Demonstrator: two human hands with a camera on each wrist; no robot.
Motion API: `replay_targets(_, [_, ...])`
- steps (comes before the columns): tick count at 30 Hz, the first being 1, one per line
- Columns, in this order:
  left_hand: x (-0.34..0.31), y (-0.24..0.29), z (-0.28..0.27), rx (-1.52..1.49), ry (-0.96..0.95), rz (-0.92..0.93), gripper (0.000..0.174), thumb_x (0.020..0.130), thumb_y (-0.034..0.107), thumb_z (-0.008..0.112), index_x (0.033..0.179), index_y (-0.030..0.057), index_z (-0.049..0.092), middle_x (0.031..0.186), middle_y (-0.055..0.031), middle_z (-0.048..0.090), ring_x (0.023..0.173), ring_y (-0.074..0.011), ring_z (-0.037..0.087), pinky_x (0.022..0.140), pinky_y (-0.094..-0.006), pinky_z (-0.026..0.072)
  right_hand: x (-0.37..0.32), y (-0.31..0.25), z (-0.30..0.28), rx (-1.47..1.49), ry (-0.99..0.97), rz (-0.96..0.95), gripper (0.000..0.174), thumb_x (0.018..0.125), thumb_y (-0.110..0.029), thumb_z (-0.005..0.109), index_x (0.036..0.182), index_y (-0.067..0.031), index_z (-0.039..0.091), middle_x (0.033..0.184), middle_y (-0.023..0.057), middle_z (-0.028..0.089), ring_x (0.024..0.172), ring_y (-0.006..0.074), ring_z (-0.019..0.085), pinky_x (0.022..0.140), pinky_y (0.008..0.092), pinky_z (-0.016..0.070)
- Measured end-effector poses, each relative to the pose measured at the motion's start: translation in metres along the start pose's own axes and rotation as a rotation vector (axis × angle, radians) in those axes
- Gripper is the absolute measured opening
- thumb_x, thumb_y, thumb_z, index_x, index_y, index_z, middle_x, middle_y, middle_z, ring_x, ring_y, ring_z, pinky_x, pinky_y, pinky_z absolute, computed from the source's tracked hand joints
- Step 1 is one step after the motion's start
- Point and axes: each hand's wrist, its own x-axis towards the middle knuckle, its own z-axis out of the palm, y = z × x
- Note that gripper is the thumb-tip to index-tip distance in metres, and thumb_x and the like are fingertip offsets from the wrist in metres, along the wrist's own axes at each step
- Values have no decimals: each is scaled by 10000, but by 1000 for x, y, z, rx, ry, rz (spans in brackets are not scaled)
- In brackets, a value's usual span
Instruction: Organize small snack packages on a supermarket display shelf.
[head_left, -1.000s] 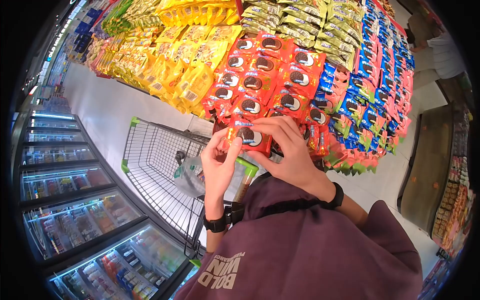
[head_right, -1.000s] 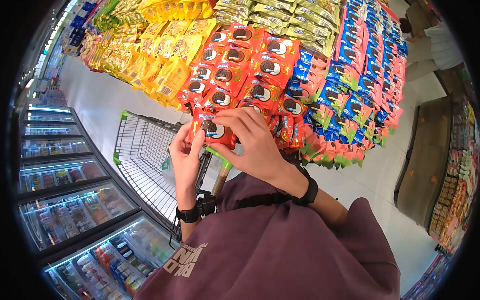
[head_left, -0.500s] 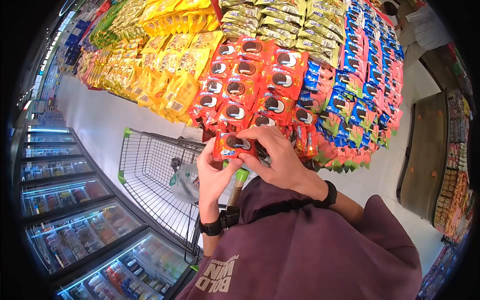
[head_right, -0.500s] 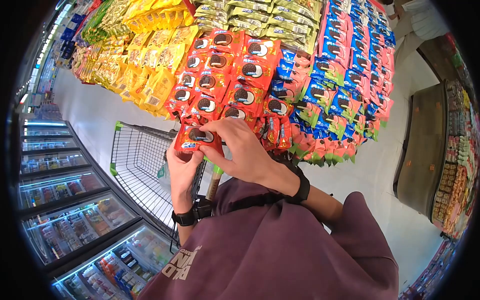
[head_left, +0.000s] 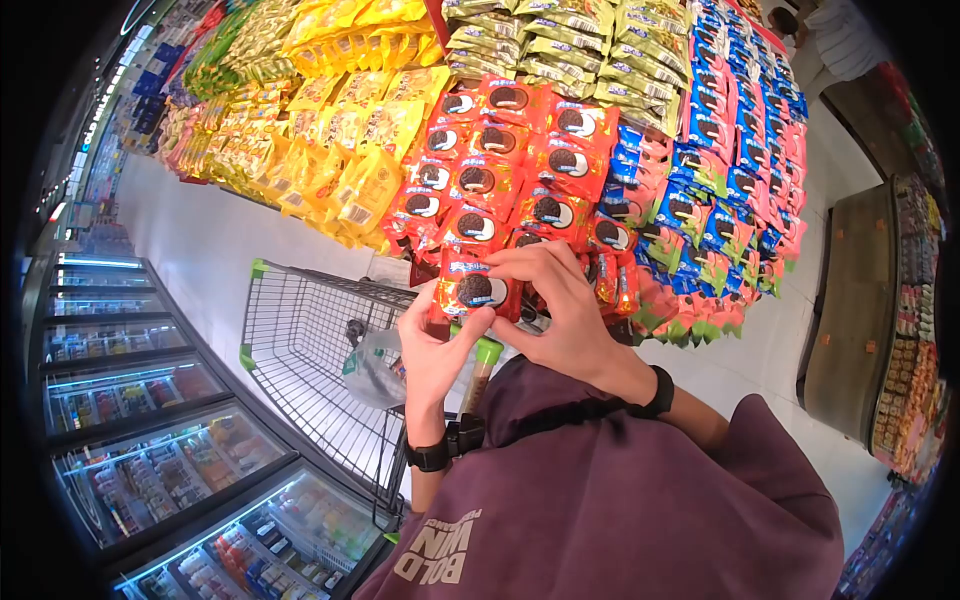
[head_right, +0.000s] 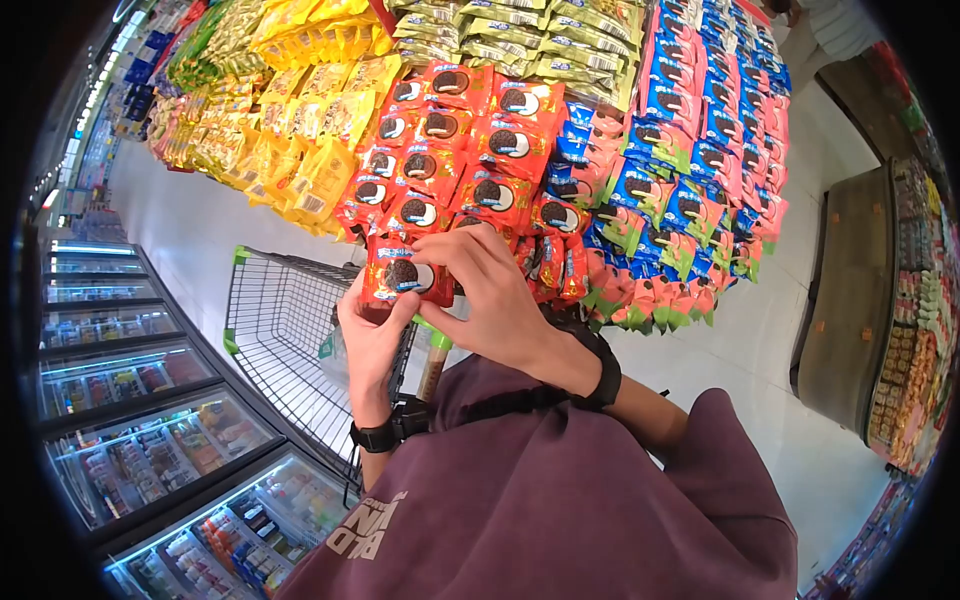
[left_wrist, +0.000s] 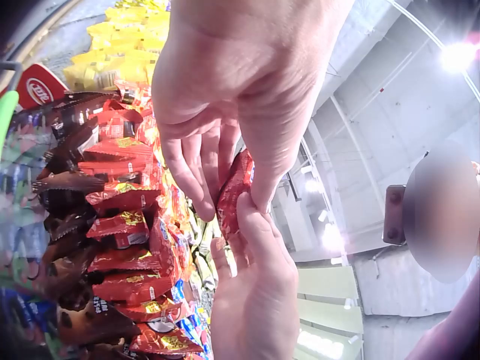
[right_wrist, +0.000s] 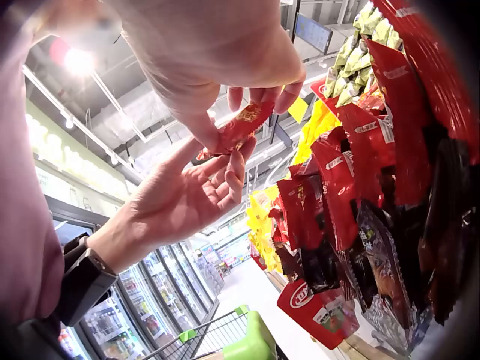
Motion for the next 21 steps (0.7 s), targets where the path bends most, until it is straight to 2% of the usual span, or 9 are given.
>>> replay_targets(11, [1,-6,-2,12,-4,37,426,781,-110,770,1183,-45,645,1085,-52,654,968,-103,626,880,-264,495,-4,2,5,-46,-10,-9,384,717,-60,774,1057,-97,598,1180,39,621,1096,281,564,957,421,425])
replay_targets(21, [1,3,-1,-13,-9,-36,344,810,-48,773,1137,-32,671,1009,-31,675,932,-78,621,831,-240,486,0,-2,0,-77,-54,-4,461,718,-131,795,1130,-81,595,1178,62,613,1091,276,571,959,429,418])
